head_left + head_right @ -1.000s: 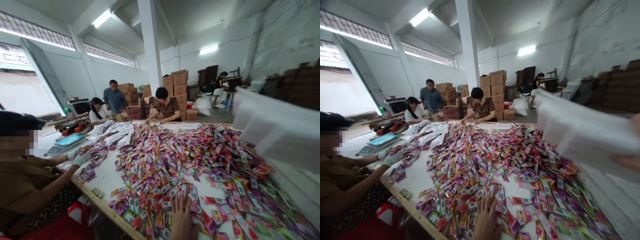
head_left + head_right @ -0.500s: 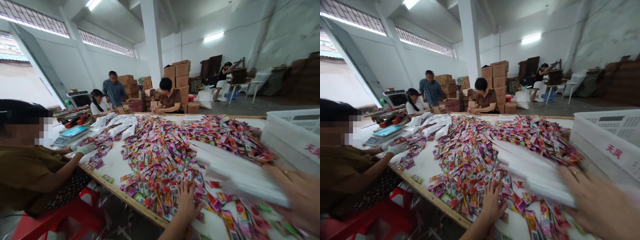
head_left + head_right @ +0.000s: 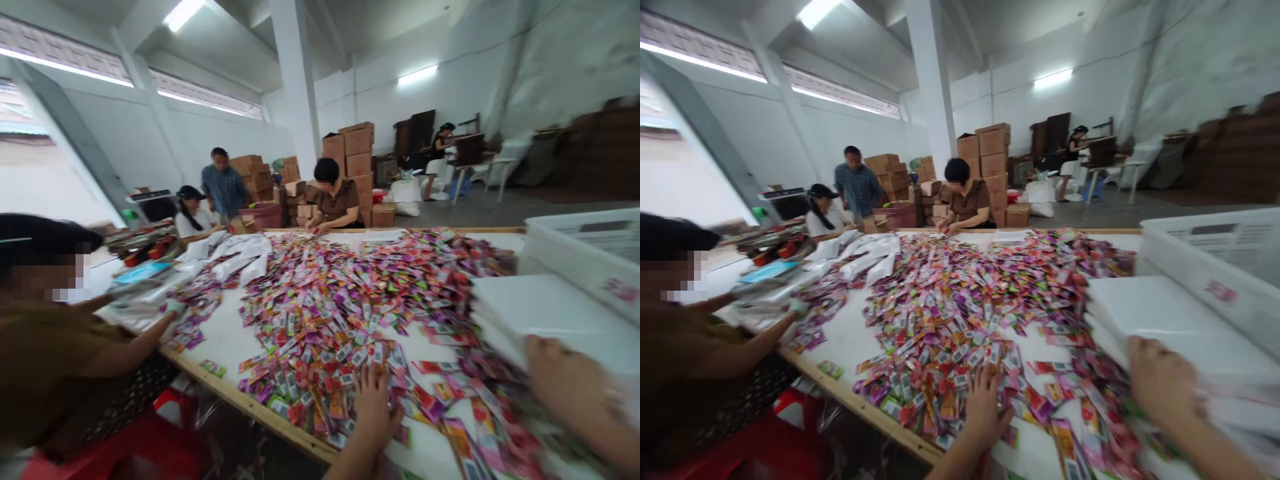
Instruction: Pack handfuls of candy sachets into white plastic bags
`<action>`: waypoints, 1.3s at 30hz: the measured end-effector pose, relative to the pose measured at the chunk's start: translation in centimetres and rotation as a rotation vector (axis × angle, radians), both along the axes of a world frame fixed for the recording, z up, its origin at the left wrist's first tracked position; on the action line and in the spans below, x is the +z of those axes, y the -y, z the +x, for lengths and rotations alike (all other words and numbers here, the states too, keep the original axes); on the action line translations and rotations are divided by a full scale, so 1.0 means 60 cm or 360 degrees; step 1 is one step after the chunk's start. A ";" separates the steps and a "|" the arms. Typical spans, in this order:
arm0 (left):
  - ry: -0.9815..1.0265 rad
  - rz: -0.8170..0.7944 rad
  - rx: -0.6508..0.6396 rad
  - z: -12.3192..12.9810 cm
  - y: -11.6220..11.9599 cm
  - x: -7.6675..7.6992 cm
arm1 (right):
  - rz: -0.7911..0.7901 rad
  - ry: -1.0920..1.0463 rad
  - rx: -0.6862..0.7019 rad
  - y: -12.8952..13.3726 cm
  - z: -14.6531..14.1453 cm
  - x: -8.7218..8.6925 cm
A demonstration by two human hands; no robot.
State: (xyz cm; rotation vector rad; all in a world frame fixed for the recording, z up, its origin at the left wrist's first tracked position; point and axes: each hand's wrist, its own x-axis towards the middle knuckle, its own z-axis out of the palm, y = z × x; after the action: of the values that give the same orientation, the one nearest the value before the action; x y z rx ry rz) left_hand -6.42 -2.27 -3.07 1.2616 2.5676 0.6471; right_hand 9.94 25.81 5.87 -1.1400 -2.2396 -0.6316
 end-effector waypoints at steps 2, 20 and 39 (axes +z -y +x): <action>-0.0102 -0.0047 0.0046 0.002 -0.005 -0.004 | -0.0098 0.0391 -0.0081 0.066 -0.017 -0.003; -0.0567 -0.0012 -0.0003 -0.005 -0.013 -0.016 | -0.0600 0.0313 -0.0257 0.176 -0.011 -0.088; -0.0418 0.0039 -0.0063 0.004 -0.010 0.001 | -0.0661 0.0208 -0.0293 0.138 -0.045 -0.051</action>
State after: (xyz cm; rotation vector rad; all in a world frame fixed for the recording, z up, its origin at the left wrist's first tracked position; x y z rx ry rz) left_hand -6.17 -1.67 -3.01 1.4913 2.7396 0.5383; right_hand 7.26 17.54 2.84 -1.5596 -2.4687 -0.3220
